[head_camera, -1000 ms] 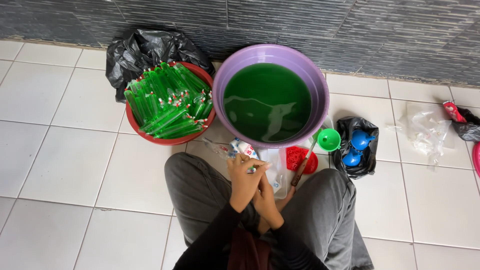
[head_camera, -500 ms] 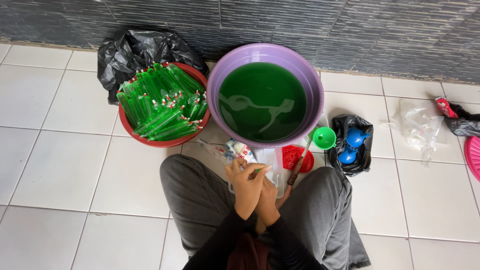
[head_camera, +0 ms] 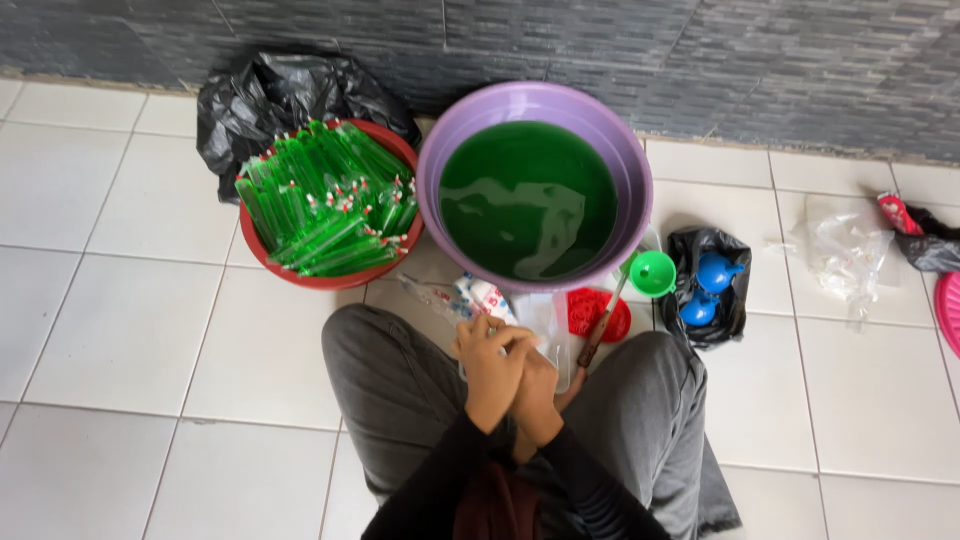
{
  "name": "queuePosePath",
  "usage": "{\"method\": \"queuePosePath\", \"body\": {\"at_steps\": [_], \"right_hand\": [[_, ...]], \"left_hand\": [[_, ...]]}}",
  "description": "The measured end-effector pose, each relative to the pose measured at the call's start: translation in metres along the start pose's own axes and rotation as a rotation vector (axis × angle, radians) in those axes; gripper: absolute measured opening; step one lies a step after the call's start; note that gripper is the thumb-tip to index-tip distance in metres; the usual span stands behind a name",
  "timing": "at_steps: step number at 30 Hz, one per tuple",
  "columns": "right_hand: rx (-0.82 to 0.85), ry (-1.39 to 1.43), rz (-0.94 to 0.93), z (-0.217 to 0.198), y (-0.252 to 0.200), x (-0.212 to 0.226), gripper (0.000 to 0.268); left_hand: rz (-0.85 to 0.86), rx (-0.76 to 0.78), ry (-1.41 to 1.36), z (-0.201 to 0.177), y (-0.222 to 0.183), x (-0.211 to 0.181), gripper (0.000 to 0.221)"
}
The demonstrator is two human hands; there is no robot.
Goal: Filling small plastic bags with green liquid using a funnel and ladle, then tying them with rubber bands.
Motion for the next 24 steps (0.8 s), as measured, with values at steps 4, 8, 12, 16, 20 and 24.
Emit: {"method": "queuePosePath", "body": {"at_steps": [4, 8, 12, 16, 20, 24], "right_hand": [[0.100, 0.314, 0.260, -0.082, 0.100, 0.070, 0.023], [0.139, 0.880, 0.601, -0.116, 0.126, 0.088, 0.022], [0.089, 1.329, 0.784, -0.123, 0.127, 0.089, 0.026], [0.051, 1.436, 0.808, -0.102, 0.110, 0.076, 0.029], [0.018, 1.466, 0.886, -0.099, 0.117, 0.067, 0.034], [-0.051, 1.523, 1.143, -0.092, 0.116, 0.049, 0.021]], "left_hand": [[-0.311, 0.115, -0.205, 0.011, 0.009, 0.031, 0.014], [-0.901, 0.122, -0.576, 0.015, -0.001, 0.067, 0.009], [-1.179, 0.028, -0.828, 0.024, -0.021, 0.081, 0.027], [-1.068, 0.026, -0.775, 0.018, -0.008, 0.078, 0.022], [-1.067, 0.022, -0.793, 0.017, -0.003, 0.077, 0.031], [-1.089, 0.042, -0.800, 0.049, -0.021, 0.110, 0.028]]}}
Point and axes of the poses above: each hand's wrist, its own y-axis towards the middle knuckle, its own z-axis out of the palm, x = y × z, the point moved 7 cm from there along y, towards the middle knuckle, and after that the axes turned 11 degrees about -x, right-handed, at the moved point
